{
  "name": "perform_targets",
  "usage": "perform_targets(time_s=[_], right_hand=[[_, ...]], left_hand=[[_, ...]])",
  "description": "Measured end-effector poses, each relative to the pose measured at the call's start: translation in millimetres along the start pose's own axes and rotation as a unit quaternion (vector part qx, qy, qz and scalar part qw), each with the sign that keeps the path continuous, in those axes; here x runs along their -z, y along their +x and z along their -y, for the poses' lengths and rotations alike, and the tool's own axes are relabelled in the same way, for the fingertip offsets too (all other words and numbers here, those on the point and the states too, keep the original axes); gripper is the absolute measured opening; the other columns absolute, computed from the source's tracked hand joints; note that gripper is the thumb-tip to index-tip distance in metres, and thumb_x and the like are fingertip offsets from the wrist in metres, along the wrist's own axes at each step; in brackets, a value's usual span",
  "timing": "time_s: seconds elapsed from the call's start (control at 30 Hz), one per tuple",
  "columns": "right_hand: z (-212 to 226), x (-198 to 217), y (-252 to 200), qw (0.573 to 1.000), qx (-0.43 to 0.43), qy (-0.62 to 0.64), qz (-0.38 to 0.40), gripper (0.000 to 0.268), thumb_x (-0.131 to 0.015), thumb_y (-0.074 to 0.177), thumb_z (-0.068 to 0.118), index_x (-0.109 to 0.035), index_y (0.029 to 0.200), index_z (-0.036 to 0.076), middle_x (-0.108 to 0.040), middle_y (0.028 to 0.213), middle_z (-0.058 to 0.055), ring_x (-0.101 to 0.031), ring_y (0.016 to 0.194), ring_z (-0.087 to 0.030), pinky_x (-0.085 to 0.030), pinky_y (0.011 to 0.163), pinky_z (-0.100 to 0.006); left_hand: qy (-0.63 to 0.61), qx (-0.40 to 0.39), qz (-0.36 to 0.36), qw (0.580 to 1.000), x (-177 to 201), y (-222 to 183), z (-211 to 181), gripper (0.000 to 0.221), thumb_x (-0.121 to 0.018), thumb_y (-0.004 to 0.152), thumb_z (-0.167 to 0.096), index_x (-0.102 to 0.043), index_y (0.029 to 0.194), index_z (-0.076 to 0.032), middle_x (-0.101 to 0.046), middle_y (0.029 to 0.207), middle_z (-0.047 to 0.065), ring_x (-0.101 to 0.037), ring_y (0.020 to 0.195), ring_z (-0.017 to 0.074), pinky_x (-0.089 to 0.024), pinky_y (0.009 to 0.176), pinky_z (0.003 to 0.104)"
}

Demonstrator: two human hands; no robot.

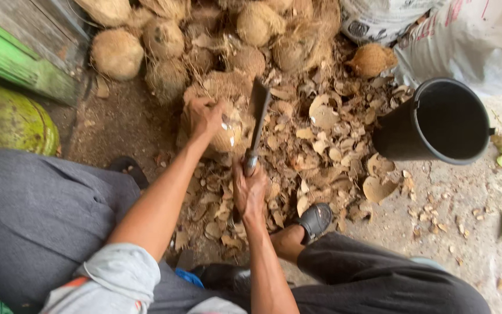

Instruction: The person uses a machete to repeatedly strike and peel the husk off a coconut held against a wooden stump. After removing the husk, the person places the peeled coconut into a green crate and picks up another coconut to repeat the process.

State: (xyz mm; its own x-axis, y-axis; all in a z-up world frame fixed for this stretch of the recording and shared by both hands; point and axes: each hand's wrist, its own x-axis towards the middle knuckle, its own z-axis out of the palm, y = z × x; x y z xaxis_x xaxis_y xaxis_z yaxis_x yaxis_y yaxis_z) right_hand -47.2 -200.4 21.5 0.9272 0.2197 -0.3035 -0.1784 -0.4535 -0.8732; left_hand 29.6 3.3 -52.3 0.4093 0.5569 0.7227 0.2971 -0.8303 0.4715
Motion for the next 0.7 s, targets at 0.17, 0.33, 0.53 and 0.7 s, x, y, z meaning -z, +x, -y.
perform_targets(time_s=[0.17, 0.33, 0.53, 0.7], right_hand=[[-2.6, -0.2, -9.6, 0.989, 0.038, 0.145, 0.005, 0.026, -0.066, 0.095, 0.039, -0.062, 0.083, 0.015, -0.066, 0.071, -0.001, -0.054, 0.051, -0.010, -0.045, 0.042, -0.027], [-2.1, 6.9, 8.4, 0.999, -0.024, -0.004, 0.022, 0.043, -0.063, 0.101, 0.043, -0.054, 0.075, 0.010, -0.054, 0.062, -0.001, -0.043, 0.045, -0.011, -0.037, 0.037, -0.029], [-18.1, 3.8, 8.1, 0.997, 0.030, 0.072, -0.016, 0.029, -0.063, 0.099, 0.033, -0.056, 0.082, 0.010, -0.055, 0.063, 0.000, -0.048, 0.046, -0.009, -0.044, 0.037, -0.028], [-26.8, 0.2, 12.2, 0.987, -0.128, 0.014, 0.096, 0.022, -0.062, 0.097, 0.026, -0.055, 0.083, 0.010, -0.055, 0.063, -0.002, -0.046, 0.043, -0.013, -0.042, 0.037, -0.031]], left_hand=[[-0.103, 0.358, 0.338, 0.864, 17.9, -1.3, -1.1, 0.031, -0.074, 0.090, -0.037, -0.068, 0.067, -0.017, -0.055, 0.057, -0.004, -0.040, 0.048, 0.0118, -0.030, 0.045, 0.032], [-0.075, 0.307, 0.314, 0.895, 22.3, 13.0, -10.8, 0.040, -0.075, 0.091, -0.043, -0.065, 0.064, -0.016, -0.050, 0.057, -0.002, -0.036, 0.049, 0.0130, -0.027, 0.048, 0.033], [-0.069, 0.297, 0.310, 0.901, 24.7, 10.6, -14.3, 0.038, -0.077, 0.089, -0.041, -0.069, 0.063, -0.015, -0.060, 0.060, -0.005, -0.046, 0.051, 0.0101, -0.033, 0.048, 0.029], [-0.098, 0.381, 0.381, 0.837, 39.0, 25.1, -19.4, 0.029, -0.070, 0.093, -0.043, -0.074, 0.085, -0.016, -0.063, 0.063, 0.001, -0.046, 0.049, 0.0150, -0.036, 0.043, 0.038]])
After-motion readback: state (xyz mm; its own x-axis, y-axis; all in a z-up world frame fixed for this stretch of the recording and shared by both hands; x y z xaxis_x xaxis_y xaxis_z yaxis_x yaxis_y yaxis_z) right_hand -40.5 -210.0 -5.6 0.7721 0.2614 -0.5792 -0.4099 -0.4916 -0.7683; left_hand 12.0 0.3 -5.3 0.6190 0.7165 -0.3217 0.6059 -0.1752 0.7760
